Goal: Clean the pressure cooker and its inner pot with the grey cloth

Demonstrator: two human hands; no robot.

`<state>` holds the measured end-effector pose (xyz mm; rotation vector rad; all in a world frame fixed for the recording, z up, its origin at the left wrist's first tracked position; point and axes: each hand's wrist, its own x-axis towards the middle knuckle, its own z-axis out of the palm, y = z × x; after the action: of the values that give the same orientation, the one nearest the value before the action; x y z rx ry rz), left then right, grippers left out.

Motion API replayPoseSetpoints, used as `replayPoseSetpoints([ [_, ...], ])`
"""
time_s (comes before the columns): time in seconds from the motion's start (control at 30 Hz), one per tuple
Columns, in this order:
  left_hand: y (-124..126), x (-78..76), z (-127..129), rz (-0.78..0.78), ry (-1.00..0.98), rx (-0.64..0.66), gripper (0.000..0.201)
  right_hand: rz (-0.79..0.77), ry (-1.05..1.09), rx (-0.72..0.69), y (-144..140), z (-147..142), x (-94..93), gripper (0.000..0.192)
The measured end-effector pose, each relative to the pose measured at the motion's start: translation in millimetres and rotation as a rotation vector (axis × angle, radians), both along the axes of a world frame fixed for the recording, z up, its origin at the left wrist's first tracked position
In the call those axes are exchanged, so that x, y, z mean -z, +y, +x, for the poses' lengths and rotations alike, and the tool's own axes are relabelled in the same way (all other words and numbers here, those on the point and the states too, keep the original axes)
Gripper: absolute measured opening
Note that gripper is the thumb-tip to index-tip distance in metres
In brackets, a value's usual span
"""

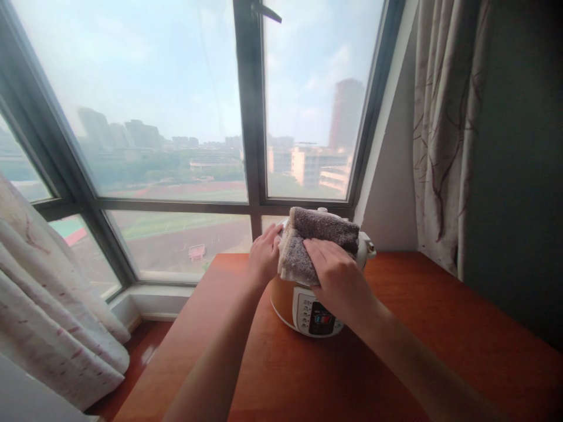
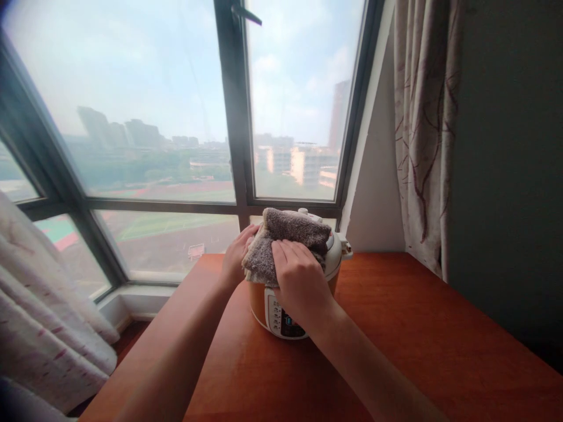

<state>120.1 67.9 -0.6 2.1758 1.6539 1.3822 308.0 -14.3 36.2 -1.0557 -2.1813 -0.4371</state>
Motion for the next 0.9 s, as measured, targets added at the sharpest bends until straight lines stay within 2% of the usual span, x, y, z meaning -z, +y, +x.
replayPoseSetpoints([
  [0.17, 1.0, 1.5, 2.2, 0.006, -0.021, -0.024, 0.049, 0.076, -0.030, -0.034, -11.4, 29.3, 17.0, 0.065],
  [0.33, 2.1, 2.3, 2.1, 0.005, -0.030, -0.026, 0.049, 0.104, -0.048, -0.041, -6.3, 60.0, 22.8, 0.063],
  [0.43, 2.5, 2.4, 2.3, 0.007, -0.034, -0.016, 0.050, 0.074, 0.006, 0.039, 8.7, 86.4, 29.2, 0.060],
  [0.53, 2.4, 2.6, 3.6, 0.011, -0.044, -0.023, 0.050, -0.009, 0.148, 0.188, 33.9, 116.0, 37.8, 0.055],
  [0.6, 2.0, 2.4, 4.9, 0.017, -0.045, -0.031, 0.050, -0.078, 0.259, 0.225, 53.9, 129.3, 39.6, 0.051],
  [0.67, 1.5, 2.2, 5.9, 0.020, -0.042, -0.036, 0.050, -0.185, 0.348, 0.215, 74.2, 132.8, 35.3, 0.044],
  [0.77, 0.9, 2.0, 6.4, 0.023, -0.036, -0.039, 0.050, -0.353, 0.402, 0.238, 101.9, 121.8, 20.2, 0.034],
  [0.9, 1.1, 2.7, 5.3, 0.026, -0.035, -0.035, 0.051, -0.434, 0.412, 0.317, 128.9, 101.2, 1.3, 0.034],
])
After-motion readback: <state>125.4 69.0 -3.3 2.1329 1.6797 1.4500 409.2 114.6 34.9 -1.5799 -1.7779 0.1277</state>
